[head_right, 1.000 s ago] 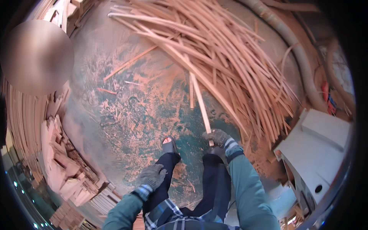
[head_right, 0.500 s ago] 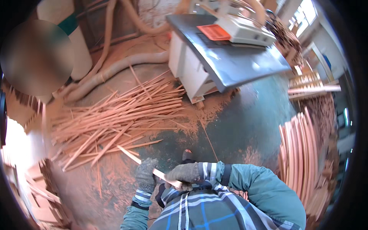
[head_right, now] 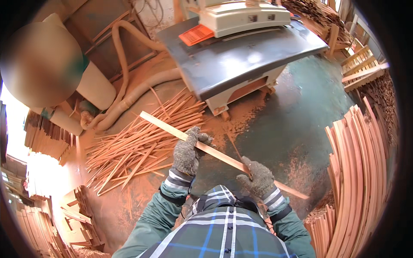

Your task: A worker selects long wood planks from stacks, marks them for processing, and feeds thin strips and larger planks through an industrial jointer or planer machine.

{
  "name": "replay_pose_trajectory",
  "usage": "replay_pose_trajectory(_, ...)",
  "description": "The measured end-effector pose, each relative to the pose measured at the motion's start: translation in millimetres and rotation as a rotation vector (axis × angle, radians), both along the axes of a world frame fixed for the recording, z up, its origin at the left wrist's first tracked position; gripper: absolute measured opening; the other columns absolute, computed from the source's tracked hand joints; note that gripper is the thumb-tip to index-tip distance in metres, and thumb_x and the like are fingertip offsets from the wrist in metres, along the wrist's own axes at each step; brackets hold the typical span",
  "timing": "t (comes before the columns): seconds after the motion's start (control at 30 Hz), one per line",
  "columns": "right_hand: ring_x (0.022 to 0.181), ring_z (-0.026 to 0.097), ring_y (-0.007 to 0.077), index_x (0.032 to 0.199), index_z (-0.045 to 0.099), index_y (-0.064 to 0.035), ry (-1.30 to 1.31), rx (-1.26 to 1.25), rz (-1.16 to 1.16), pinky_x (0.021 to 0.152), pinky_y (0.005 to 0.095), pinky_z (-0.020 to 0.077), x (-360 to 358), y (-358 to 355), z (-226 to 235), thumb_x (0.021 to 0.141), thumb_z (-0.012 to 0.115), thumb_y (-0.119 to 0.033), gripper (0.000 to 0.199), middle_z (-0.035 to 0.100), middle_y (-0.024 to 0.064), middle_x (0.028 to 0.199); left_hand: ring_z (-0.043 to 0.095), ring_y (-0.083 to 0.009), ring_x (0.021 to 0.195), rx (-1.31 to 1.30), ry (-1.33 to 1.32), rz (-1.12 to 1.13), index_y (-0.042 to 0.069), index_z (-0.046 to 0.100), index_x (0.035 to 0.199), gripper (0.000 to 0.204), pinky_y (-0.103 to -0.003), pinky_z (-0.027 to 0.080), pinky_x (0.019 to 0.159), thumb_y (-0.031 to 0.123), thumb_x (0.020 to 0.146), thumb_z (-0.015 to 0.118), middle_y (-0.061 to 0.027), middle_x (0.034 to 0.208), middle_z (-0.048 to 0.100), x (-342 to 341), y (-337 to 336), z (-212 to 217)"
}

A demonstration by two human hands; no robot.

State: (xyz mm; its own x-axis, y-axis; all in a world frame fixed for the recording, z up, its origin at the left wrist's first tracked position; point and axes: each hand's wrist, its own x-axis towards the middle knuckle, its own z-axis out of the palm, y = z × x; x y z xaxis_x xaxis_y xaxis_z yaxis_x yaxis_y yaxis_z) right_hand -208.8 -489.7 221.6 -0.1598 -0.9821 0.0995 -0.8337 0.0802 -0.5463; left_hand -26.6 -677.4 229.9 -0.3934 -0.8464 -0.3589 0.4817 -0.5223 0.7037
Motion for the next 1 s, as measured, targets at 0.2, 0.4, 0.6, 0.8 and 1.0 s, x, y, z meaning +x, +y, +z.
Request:
replay_pose_trajectory(0.2,0.104,0.062,0.0329,0.133,0.053,-0.0133,-0.215,0.119,-0.069,0.088,0.0395,0.0498,-104,32,-8,0.086,0.063,-0.028,0.050,0.063,0.0152,0.116,0.066,-0.0263,0.084,-0.095,0.006,-0.187,-0.004,0.025,0.140,0.062,-0.042,0.058,0.079,0.016,0.093,0.059,-0.0137,0.093,0.063,-106,5,3)
replay_pose_trajectory(0.4,0.113,0.059,0.0302,0.135,0.051,-0.0096,-0.288,0.202,-0.032,0.095,0.0375,0.0472,-189,8,0,0.090,0.059,-0.029,0.050,0.060,0.0149,0.125,0.066,-0.0250,0.082,-0.092,-0.148,-0.177,-0.005,0.031,0.135,0.053,-0.037,0.059,0.075,0.011,0.092,0.059,-0.0112,0.090,0.061,-187,-31,-4)
replay_pose_trajectory(0.6,0.110,0.060,0.0332,0.136,0.050,-0.0101,-0.242,0.221,-0.007,0.093,0.0381,0.0483,-264,-27,10,0.089,0.061,-0.028,0.052,0.061,0.0180,0.121,0.066,-0.0260,0.083,-0.135,-0.030,-0.145,-0.003,0.041,0.129,0.043,-0.040,0.059,0.074,0.010,0.093,0.059,-0.0107,0.090,0.060,-262,-93,-29)
replay_pose_trajectory(0.8,0.072,0.062,0.0315,0.127,0.058,-0.0125,0.416,0.113,-0.098,0.063,0.0399,0.0504,-370,-71,31,0.085,0.065,-0.019,0.044,0.061,0.0124,0.083,0.063,-0.0241,0.101,-0.697,-0.399,-0.251,0.001,0.043,0.135,0.059,-0.036,0.055,0.084,0.029,0.089,0.068,-0.0126,0.110,0.062,-311,-160,-28)
replay_pose_trajectory(1.0,0.074,0.063,0.0322,0.127,0.059,-0.0179,0.213,-0.116,-0.324,0.066,0.0416,0.0507,-496,-129,10,0.087,0.063,-0.021,0.040,0.062,0.0140,0.084,0.047,-0.0328,0.128,-1.270,-1.554,-0.052,0.005,0.053,0.130,0.052,-0.046,0.036,0.107,0.027,0.085,0.067,-0.0210,0.133,0.051,-292,-227,-54)
